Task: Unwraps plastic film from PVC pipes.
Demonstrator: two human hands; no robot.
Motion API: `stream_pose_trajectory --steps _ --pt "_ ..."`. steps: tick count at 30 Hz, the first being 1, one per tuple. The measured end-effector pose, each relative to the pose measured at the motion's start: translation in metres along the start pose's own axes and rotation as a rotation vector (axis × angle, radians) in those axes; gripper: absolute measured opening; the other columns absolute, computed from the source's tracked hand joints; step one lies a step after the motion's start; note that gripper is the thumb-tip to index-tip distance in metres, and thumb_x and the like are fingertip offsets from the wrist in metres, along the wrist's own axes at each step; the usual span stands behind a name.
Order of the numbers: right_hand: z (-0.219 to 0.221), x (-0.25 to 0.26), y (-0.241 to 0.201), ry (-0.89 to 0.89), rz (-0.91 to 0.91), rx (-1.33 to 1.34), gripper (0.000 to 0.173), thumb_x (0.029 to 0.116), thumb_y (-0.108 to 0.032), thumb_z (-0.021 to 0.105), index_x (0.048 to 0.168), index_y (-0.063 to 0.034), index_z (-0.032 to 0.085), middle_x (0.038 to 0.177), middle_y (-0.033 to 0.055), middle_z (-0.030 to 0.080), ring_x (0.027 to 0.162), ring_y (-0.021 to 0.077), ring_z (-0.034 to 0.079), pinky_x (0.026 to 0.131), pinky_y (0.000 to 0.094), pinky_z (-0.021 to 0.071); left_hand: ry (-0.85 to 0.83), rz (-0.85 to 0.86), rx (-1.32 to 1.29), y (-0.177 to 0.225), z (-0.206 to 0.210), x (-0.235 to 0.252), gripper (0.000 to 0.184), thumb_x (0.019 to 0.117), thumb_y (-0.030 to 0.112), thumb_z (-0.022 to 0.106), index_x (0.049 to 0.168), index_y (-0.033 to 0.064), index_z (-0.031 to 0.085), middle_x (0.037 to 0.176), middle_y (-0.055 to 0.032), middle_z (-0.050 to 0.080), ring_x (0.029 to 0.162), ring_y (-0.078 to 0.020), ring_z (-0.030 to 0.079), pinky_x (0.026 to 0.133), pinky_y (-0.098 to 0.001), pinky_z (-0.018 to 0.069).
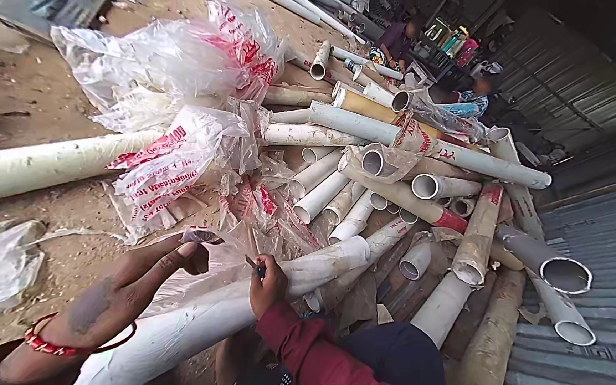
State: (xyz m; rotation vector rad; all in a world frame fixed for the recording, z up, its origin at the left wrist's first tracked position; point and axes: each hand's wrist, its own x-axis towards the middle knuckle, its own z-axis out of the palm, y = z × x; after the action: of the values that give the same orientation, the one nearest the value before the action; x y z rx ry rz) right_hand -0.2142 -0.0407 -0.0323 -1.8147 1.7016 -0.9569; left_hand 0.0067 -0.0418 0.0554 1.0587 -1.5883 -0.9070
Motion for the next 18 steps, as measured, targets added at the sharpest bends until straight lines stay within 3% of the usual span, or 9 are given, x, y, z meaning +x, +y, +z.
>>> stream_pose_trajectory --steps 1,3,5,6,9,11,13,15,18 --pt "0.000 0.000 0.000 0.008 0.007 0.008 0.026 0.0919 -0.002 0.060 0.114 0.0087 0.070 0.091 0.0207 0.073 0.081 0.0331 0.072 0.074 0.0525 0.0572 -0.007 -0.040 0.061 -0.010 -0.005 -0.010 0.049 0.1072 0.037 0.037 0.110 0.0020 0.071 0.098 -0.0002 0.074 0.091 -0.0031 0.070 0.089 -0.0250 0.0580" --pt "0.003 0.000 0.002 0.044 -0.032 0.003 0.025 0.0906 -0.002 0.060 0.110 0.0094 0.071 0.089 0.0208 0.073 0.079 0.0332 0.072 0.072 0.0516 0.0575 -0.026 -0.085 0.244 -0.025 0.002 -0.036 0.051 0.1035 0.031 0.042 0.107 -0.0099 0.072 0.111 -0.0239 0.072 0.105 -0.0324 0.070 0.095 -0.0503 0.0523" --pt "0.004 -0.001 0.004 0.053 -0.064 -0.001 0.026 0.0875 -0.001 0.060 0.108 0.0092 0.072 0.087 0.0201 0.073 0.077 0.0333 0.072 0.070 0.0514 0.0574 -0.060 -0.060 0.394 -0.044 0.021 -0.064 0.049 0.1015 0.029 0.046 0.097 -0.0123 0.072 0.105 -0.0309 0.072 0.101 -0.0495 0.069 0.087 -0.0641 0.0526" --pt "0.004 -0.002 0.004 0.044 -0.065 0.001 0.027 0.0868 -0.001 0.061 0.109 0.0088 0.072 0.086 0.0195 0.073 0.076 0.0330 0.072 0.070 0.0515 0.0572 -0.049 -0.014 0.442 -0.058 0.032 -0.076 0.047 0.0997 0.029 0.048 0.090 -0.0100 0.073 0.097 -0.0277 0.073 0.093 -0.0489 0.071 0.080 -0.0626 0.0547" --pt "0.000 0.002 0.001 0.007 0.059 0.096 0.027 0.0943 -0.006 0.060 0.115 0.0087 0.069 0.083 0.0172 0.071 0.073 0.0274 0.068 0.069 0.0493 0.0547 0.018 -0.058 0.355 -0.080 0.041 -0.095 0.047 0.0997 0.030 0.052 0.089 -0.0086 0.076 0.093 -0.0234 0.076 0.090 -0.0398 0.075 0.082 -0.0557 0.0576" --pt "-0.004 0.005 -0.007 0.039 0.217 0.254 0.027 0.1018 -0.014 0.059 0.118 0.0074 0.067 0.085 0.0115 0.069 0.072 0.0144 0.060 0.071 0.0375 0.0512 0.124 -0.064 0.267 -0.083 0.037 -0.094 0.045 0.0961 0.031 0.057 0.082 -0.0078 0.075 0.086 -0.0199 0.075 0.084 -0.0277 0.074 0.081 -0.0444 0.0573" --pt "-0.006 0.002 -0.017 0.090 0.228 0.329 0.025 0.0985 -0.015 0.062 0.113 0.0043 0.068 0.071 -0.0002 0.059 0.060 0.0028 0.047 0.061 0.0261 0.0436 0.203 -0.052 0.217 -0.087 0.034 -0.096 0.047 0.0936 0.035 0.062 0.076 -0.0065 0.072 0.078 -0.0159 0.072 0.080 -0.0173 0.069 0.079 -0.0344 0.0544" --pt "-0.008 -0.009 -0.028 -0.002 0.116 0.286 0.023 0.0932 -0.014 0.068 0.110 0.0021 0.071 0.060 -0.0059 0.050 0.051 0.0017 0.041 0.053 0.0249 0.0399 0.228 -0.020 0.208 -0.089 0.034 -0.098 0.047 0.0898 0.038 0.066 0.071 -0.0040 0.071 0.075 -0.0130 0.070 0.079 -0.0130 0.066 0.077 -0.0282 0.0509" --pt "-0.006 -0.021 -0.058 -0.283 0.025 0.184 0.035 0.0904 -0.022 0.076 0.117 0.0003 0.074 0.061 0.0000 0.054 0.053 0.0105 0.045 0.055 0.0346 0.0417 0.192 0.066 0.263 -0.088 0.038 -0.098 0.046 0.0898 0.040 0.066 0.070 -0.0011 0.070 0.078 -0.0135 0.070 0.082 -0.0174 0.067 0.076 -0.0281 0.0520"
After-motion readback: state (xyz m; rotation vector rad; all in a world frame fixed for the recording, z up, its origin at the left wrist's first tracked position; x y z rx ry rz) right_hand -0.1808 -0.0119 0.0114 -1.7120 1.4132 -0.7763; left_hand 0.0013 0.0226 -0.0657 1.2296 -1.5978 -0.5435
